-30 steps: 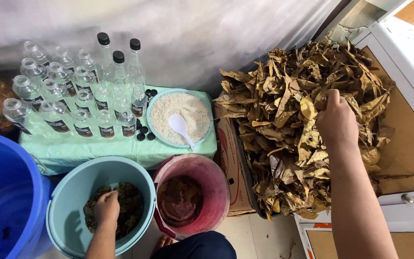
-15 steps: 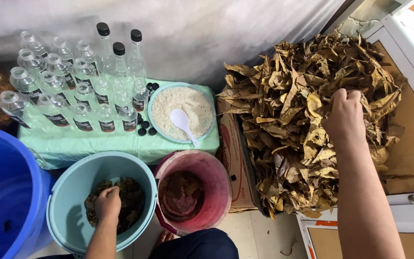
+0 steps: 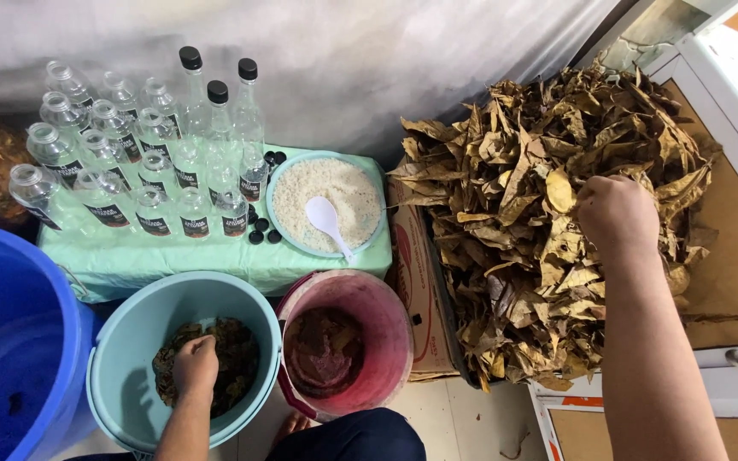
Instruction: Preparing the mixture for charcoal briquettes by crumbling dried leaves and mixing them with charcoal dust and a binder by hand.
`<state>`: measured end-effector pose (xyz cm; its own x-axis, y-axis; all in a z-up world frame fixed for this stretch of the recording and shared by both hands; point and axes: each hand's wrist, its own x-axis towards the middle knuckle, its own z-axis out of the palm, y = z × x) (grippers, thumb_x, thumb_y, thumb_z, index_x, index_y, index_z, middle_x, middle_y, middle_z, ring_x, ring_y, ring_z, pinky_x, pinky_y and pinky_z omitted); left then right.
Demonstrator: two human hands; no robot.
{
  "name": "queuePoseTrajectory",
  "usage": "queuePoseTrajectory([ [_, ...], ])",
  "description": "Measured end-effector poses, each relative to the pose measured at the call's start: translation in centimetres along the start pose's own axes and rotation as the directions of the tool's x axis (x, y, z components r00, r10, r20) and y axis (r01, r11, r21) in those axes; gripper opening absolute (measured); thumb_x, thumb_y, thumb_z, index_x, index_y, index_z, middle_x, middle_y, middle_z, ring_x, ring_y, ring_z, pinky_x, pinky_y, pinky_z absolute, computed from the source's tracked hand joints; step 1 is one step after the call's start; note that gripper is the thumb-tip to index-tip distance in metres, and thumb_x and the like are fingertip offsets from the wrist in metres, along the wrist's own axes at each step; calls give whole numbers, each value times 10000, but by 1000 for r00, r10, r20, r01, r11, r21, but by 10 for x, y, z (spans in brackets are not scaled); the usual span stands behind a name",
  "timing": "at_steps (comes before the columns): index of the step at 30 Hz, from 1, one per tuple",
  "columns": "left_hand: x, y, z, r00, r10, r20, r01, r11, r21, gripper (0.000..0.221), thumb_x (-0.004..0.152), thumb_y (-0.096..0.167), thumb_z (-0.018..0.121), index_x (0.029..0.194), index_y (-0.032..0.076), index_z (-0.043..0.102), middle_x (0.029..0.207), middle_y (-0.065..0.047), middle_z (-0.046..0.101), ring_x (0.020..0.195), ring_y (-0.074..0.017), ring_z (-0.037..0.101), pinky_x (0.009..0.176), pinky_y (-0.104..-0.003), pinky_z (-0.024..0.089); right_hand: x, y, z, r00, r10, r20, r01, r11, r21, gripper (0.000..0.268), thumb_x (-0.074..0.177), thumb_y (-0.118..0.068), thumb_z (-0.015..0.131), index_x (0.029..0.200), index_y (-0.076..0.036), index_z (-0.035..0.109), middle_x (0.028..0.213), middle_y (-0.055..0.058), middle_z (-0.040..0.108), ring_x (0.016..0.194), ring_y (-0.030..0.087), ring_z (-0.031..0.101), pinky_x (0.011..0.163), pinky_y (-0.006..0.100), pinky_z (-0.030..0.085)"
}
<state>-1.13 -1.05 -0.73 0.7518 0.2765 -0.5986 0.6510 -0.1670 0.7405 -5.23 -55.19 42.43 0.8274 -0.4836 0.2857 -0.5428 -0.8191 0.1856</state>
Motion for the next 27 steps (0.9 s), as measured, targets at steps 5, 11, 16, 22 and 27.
queuePoseTrajectory([
  [5, 2, -2, 2, 1000, -6, -9, 6, 999, 47, 346, 1032, 292, 593, 1216, 44, 748, 1126, -164, 731, 1022, -321, 666, 918, -452, 522, 17, -7, 10, 995, 86, 59, -72, 975, -210, 443, 1011, -448, 546, 768, -122, 722, 703, 54, 685, 585, 159, 612, 475, 292, 502],
  [11, -4, 7, -2, 999, -38, 13, 37, 998, 46, 357, 1043, 295, 579, 1252, 48, 729, 1135, -174, 708, 1021, -327, 654, 909, -466, 520, 34, -4, 42, 958, 243, 149, -213, 958, -192, 506, 883, -592, 689, 1061, -139, 827, 848, 93, 799, 776, 263, 743, 634, 391, 570],
  [16, 0, 1, 0, 999, -54, 7, 53, 994, 93, 369, 1049, 313, 569, 1277, 63, 716, 1183, -152, 708, 1065, -334, 655, 929, -476, 522, 33, -3, 56, 975, 209, 71, -196, 967, -160, 376, 834, -459, 734, 956, -121, 843, 820, 105, 781, 691, 259, 710, 583, 385, 555],
  [22, -6, 7, -1, 999, -37, 23, 35, 996, 78, 374, 1045, 279, 562, 1280, 29, 712, 1155, -169, 723, 1041, -323, 672, 932, -456, 529, 29, 2, 63, 994, 42, -96, -66, 960, -271, 248, 801, -393, 786, 830, -150, 824, 757, 44, 725, 601, 209, 664, 539, 338, 515],
  [27, 10, -13, 5, 1000, 27, -8, -26, 997, 69, 347, 1017, 294, 598, 1207, 45, 746, 1074, -151, 742, 988, -317, 678, 895, -437, 526, 24, 3, 55, 970, -45, -238, -38, 942, -332, 373, 912, -479, 859, 806, -153, 713, 767, 0, 658, 589, 107, 569, 519, 247, 487],
])
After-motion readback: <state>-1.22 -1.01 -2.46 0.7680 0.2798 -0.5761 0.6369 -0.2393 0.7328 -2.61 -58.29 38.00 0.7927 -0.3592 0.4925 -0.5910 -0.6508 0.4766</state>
